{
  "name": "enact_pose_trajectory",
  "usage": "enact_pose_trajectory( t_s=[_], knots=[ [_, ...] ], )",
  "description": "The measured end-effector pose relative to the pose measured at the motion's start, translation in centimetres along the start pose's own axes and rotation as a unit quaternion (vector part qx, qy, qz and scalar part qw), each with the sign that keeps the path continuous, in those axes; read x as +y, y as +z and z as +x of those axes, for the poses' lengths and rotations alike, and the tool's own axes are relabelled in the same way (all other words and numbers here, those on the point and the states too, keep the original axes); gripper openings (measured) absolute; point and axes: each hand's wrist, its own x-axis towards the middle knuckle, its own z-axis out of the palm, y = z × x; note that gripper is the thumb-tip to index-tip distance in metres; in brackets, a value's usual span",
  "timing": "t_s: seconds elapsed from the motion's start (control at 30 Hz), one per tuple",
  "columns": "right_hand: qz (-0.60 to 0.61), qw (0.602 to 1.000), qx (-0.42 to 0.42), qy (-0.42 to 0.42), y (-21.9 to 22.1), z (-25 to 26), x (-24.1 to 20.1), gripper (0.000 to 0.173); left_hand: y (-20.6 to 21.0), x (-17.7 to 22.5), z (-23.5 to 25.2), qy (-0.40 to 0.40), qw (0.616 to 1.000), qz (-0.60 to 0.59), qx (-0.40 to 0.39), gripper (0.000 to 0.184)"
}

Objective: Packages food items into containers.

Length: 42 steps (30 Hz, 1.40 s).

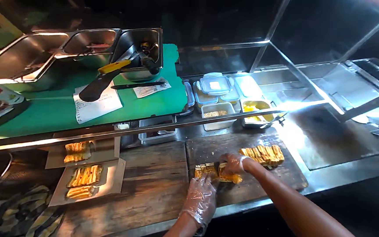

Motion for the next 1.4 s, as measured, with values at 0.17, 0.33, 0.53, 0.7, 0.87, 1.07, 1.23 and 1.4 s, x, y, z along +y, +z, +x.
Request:
enact_pose_trajectory(
  t_s=[0.17, 0.33, 0.53, 0.7, 0.87, 1.07, 1.23, 1.4],
  knots=[
    [0.116, 0.991, 0.058, -0.029, -3.8, -5.0, -1.8, 0.037, -0.1, -3.0, -2.9, -0.006, 0.92, -0.287, 0.268, 0.052],
    [0.334, 0.892, 0.072, -0.296, -1.5, -3.5, -15.2, 0.025, -3.4, -12.1, -10.1, 0.024, 0.57, -0.785, 0.241, 0.102],
    [0.301, 0.845, 0.062, -0.438, 4.1, 5.9, -37.9, 0.027, -4.1, -29.3, -17.7, -0.145, 0.646, -0.595, 0.456, 0.045],
    [-0.097, 0.931, 0.212, -0.281, 6.5, 9.6, -41.7, 0.048, -1.6, -36.9, -16.7, -0.209, 0.901, -0.257, 0.282, 0.051],
    [-0.135, 0.947, 0.248, -0.154, 9.2, 7.6, -40.4, 0.045, -2.7, -37.1, -16.5, -0.199, 0.968, -0.127, 0.082, 0.056],
    [-0.134, 0.979, 0.149, -0.032, 10.6, 8.1, -43.0, 0.049, -1.5, -39.9, -16.3, -0.184, 0.964, -0.146, 0.121, 0.038],
    [-0.127, 0.979, 0.157, 0.012, 10.6, 9.0, -44.3, 0.076, -3.7, -39.5, -15.7, -0.163, 0.975, -0.133, 0.07, 0.042],
    [0.008, 0.986, 0.158, 0.058, 10.1, 9.9, -44.4, 0.056, -3.8, -39.5, -15.3, -0.159, 0.98, -0.111, 0.05, 0.045]
  ],
)
